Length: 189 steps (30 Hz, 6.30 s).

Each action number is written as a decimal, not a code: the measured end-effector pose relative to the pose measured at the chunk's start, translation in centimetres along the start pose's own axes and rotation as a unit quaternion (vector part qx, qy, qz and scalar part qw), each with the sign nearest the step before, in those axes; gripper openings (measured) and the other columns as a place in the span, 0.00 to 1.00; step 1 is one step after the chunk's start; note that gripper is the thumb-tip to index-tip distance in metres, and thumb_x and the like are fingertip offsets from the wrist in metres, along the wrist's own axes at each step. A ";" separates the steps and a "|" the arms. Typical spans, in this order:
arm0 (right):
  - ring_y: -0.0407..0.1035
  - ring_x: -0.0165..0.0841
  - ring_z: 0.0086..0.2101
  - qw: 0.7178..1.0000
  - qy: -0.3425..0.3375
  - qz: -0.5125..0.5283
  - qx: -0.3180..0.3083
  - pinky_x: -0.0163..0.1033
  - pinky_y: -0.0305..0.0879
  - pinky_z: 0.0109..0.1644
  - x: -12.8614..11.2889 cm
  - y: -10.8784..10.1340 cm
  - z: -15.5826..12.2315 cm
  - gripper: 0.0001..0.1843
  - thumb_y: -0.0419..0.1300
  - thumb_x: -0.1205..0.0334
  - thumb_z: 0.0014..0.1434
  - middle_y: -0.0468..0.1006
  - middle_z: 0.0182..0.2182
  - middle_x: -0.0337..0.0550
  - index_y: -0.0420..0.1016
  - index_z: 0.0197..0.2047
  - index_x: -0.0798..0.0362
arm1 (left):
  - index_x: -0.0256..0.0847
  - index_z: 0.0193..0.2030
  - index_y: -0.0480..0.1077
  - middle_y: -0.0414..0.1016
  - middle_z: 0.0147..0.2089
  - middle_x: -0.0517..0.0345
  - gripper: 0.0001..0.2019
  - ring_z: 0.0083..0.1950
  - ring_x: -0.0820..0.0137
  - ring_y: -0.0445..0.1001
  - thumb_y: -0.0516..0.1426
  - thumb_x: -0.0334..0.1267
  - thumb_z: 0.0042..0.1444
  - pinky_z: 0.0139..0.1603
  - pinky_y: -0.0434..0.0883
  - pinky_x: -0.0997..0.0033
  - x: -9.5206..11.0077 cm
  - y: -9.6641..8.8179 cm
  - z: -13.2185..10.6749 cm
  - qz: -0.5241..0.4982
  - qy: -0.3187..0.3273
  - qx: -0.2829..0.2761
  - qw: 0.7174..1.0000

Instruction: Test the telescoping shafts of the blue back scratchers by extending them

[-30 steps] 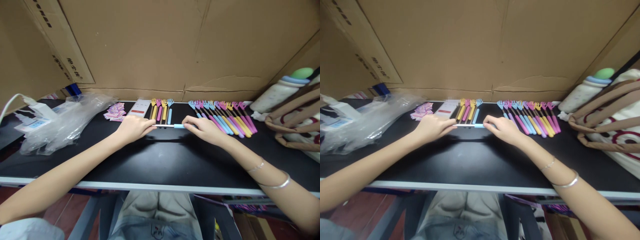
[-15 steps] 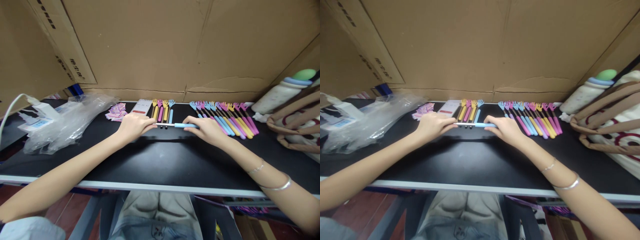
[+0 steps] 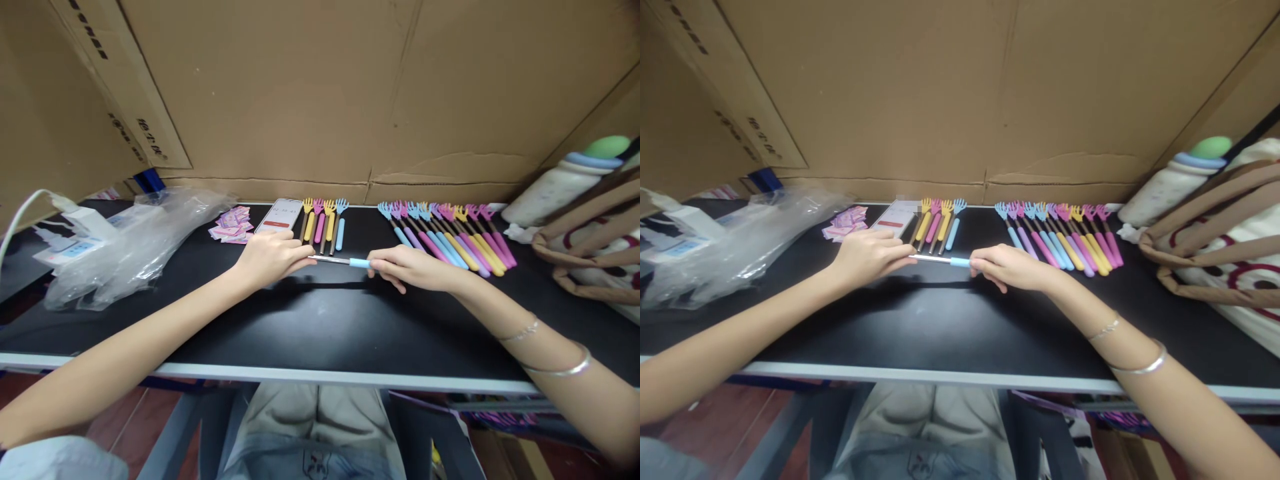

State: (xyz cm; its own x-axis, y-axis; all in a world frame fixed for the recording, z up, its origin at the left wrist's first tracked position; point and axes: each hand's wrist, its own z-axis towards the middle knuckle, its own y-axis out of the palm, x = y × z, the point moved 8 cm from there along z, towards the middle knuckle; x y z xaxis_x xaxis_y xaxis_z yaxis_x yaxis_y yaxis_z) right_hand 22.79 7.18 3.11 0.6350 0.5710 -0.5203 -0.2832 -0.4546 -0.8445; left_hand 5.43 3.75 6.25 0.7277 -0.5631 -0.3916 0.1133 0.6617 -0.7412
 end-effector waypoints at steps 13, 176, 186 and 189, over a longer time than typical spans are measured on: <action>0.66 0.32 0.33 0.902 -0.075 -0.317 0.283 0.36 0.56 0.36 -3.6 -2.9 -1.1 0.18 0.47 0.52 0.64 0.72 0.32 0.45 0.74 0.45 0.51 | 0.45 0.36 0.72 0.75 0.26 0.60 0.19 0.26 0.72 0.70 0.44 0.50 0.64 0.23 0.47 0.75 -1.2 1.5 -0.3 -0.068 -0.095 -0.093 0.989; 0.62 0.24 0.22 0.946 0.106 0.234 0.197 0.30 0.56 0.22 2.8 -2.6 0.2 0.19 0.59 0.48 0.53 0.74 0.27 0.41 0.71 0.40 0.55 | 0.49 0.36 0.76 0.75 0.26 0.61 0.14 0.29 0.72 0.71 0.52 0.50 0.59 0.22 0.50 0.75 -2.2 1.4 -0.4 -0.074 -0.146 -0.017 0.986; 0.67 0.24 0.19 0.925 0.080 0.308 0.208 0.30 0.60 0.21 3.3 -2.1 0.3 0.21 0.59 0.45 0.54 0.72 0.26 0.37 0.64 0.40 0.53 | 0.49 0.37 0.77 0.74 0.26 0.58 0.16 0.30 0.71 0.71 0.50 0.51 0.60 0.22 0.52 0.75 -2.5 0.9 -0.4 -0.073 -0.131 0.000 0.989; 0.67 0.24 0.18 0.920 0.086 0.336 0.183 0.31 0.62 0.22 3.3 -1.9 0.3 0.21 0.59 0.45 0.54 0.72 0.24 0.35 0.62 0.39 0.52 | 0.49 0.37 0.78 0.74 0.25 0.58 0.16 0.29 0.72 0.71 0.50 0.51 0.60 0.21 0.51 0.74 -2.2 0.5 -0.4 -0.063 -0.117 0.020 0.991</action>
State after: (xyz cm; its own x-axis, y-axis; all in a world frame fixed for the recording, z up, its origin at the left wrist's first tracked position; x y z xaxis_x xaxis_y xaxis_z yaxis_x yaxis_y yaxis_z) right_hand 25.22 10.17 2.94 0.3230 0.1144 -0.9394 -0.8564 -0.3872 -0.3416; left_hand 3.59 5.12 6.55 0.8422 -0.5160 -0.1563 0.2367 0.6143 -0.7528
